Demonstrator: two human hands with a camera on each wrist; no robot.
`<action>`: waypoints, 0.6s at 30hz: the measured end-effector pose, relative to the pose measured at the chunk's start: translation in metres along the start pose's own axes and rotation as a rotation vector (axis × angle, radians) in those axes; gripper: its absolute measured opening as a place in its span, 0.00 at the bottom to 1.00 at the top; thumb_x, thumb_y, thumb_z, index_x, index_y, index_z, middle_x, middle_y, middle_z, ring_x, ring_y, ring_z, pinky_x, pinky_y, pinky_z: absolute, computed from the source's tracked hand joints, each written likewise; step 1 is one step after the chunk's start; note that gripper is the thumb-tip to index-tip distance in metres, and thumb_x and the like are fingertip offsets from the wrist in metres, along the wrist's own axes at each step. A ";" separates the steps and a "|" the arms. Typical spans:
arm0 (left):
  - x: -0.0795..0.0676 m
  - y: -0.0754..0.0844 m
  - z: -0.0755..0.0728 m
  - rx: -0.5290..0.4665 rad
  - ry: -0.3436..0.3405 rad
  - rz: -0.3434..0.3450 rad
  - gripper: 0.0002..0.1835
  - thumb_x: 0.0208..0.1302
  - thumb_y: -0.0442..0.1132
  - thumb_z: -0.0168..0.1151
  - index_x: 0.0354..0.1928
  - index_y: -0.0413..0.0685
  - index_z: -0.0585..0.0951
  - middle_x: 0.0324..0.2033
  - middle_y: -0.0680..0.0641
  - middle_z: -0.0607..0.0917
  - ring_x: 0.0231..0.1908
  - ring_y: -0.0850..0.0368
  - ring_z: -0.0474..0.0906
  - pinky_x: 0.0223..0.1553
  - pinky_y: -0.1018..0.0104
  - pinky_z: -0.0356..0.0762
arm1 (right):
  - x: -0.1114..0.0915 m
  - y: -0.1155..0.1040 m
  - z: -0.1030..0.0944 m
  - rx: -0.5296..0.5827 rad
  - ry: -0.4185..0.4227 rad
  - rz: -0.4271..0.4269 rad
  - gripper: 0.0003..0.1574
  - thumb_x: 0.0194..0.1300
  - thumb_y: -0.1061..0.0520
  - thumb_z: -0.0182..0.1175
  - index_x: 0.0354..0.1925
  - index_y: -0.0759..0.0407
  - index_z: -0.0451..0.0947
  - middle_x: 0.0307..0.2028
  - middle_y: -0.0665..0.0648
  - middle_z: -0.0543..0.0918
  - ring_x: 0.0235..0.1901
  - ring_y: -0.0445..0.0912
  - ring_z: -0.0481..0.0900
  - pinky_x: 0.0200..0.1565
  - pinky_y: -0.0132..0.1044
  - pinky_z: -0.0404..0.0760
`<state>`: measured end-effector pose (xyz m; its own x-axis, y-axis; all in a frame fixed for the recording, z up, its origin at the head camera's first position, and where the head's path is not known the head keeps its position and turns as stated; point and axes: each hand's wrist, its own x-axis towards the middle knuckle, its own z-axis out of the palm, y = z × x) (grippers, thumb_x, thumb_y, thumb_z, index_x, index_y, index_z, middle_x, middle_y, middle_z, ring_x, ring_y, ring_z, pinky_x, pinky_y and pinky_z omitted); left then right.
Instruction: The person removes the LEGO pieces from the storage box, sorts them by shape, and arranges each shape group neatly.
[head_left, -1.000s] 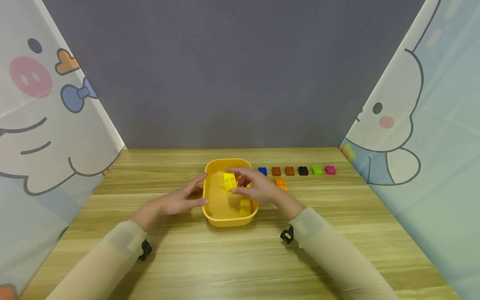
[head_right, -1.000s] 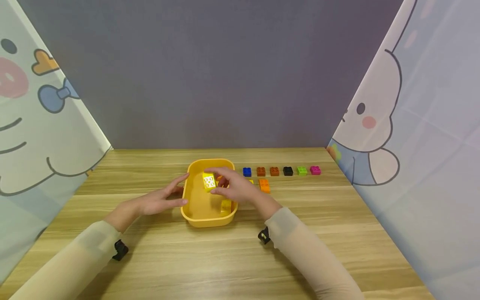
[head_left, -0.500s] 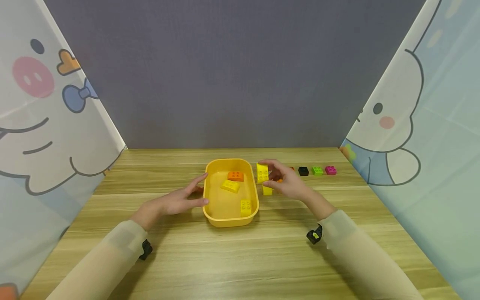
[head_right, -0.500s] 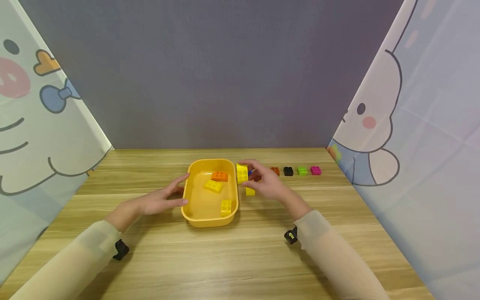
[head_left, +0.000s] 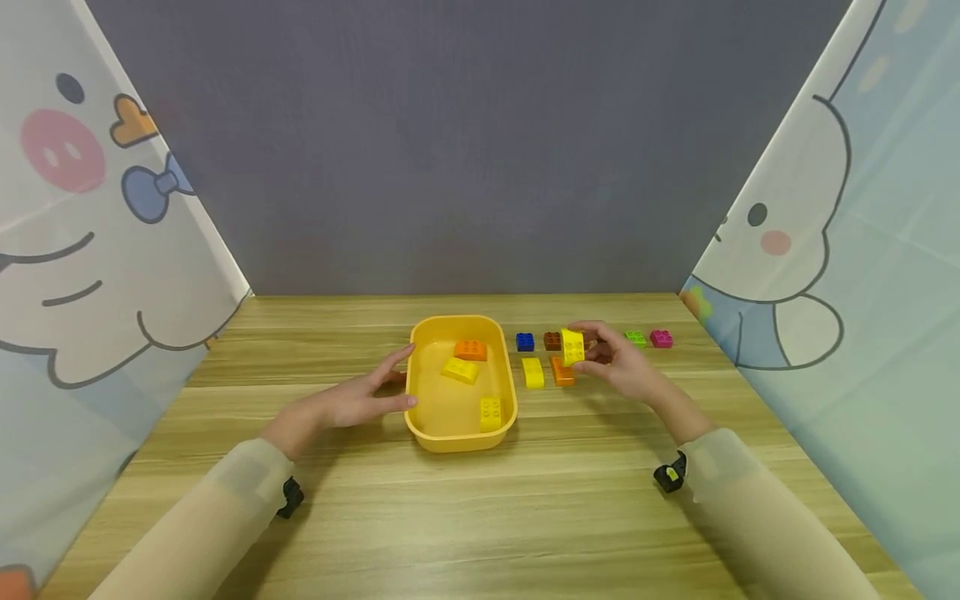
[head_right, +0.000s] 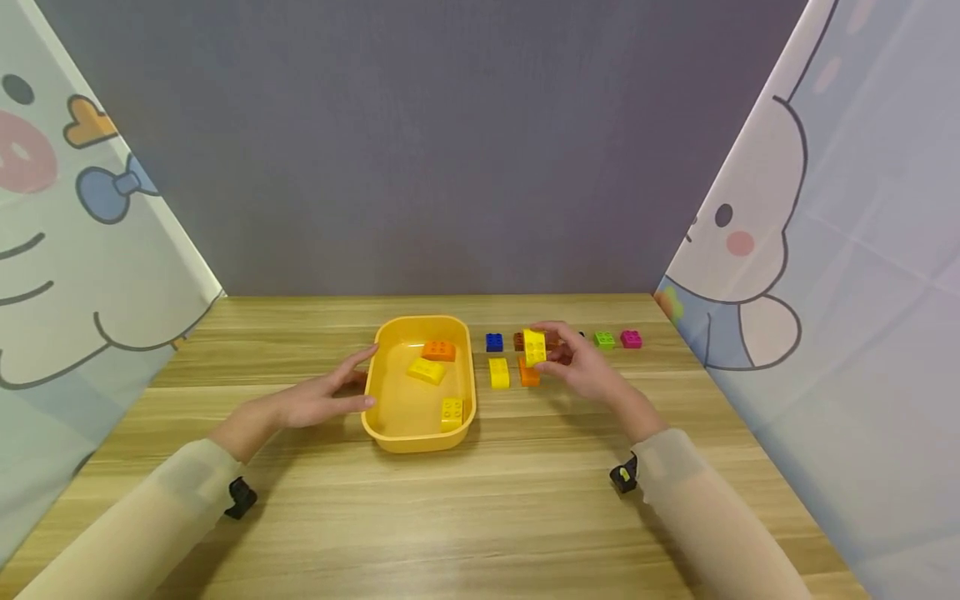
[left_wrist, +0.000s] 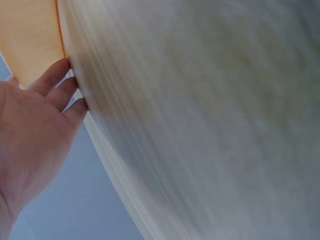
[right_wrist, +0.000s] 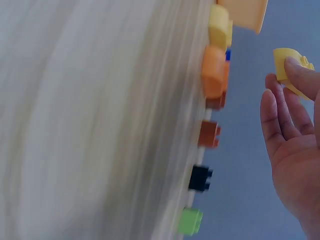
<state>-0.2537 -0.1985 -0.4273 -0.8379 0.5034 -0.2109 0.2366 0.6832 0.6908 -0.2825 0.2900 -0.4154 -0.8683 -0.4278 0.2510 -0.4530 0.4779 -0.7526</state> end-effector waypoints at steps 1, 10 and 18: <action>0.000 0.000 0.000 0.001 0.000 0.000 0.54 0.77 0.70 0.60 0.90 0.75 0.37 0.83 0.35 0.66 0.83 0.29 0.59 0.80 0.21 0.52 | -0.001 0.003 -0.002 -0.001 0.000 0.009 0.40 0.74 0.70 0.69 0.78 0.60 0.69 0.59 0.69 0.76 0.45 0.52 0.83 0.46 0.29 0.85; -0.001 0.001 0.001 -0.003 0.005 0.003 0.54 0.77 0.69 0.61 0.90 0.75 0.37 0.83 0.35 0.67 0.83 0.30 0.61 0.81 0.23 0.52 | -0.009 0.019 -0.014 -0.031 -0.011 0.113 0.39 0.74 0.68 0.70 0.78 0.63 0.70 0.63 0.74 0.78 0.48 0.58 0.88 0.46 0.27 0.86; 0.000 0.002 0.001 0.001 0.007 -0.001 0.54 0.77 0.70 0.61 0.90 0.75 0.37 0.83 0.35 0.66 0.83 0.31 0.60 0.80 0.22 0.52 | -0.009 0.035 -0.020 -0.151 -0.072 0.157 0.39 0.75 0.64 0.71 0.78 0.65 0.70 0.62 0.75 0.80 0.50 0.61 0.90 0.50 0.49 0.91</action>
<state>-0.2524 -0.1970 -0.4267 -0.8415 0.4990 -0.2072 0.2360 0.6844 0.6898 -0.2942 0.3258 -0.4321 -0.9164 -0.3899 0.0900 -0.3432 0.6500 -0.6780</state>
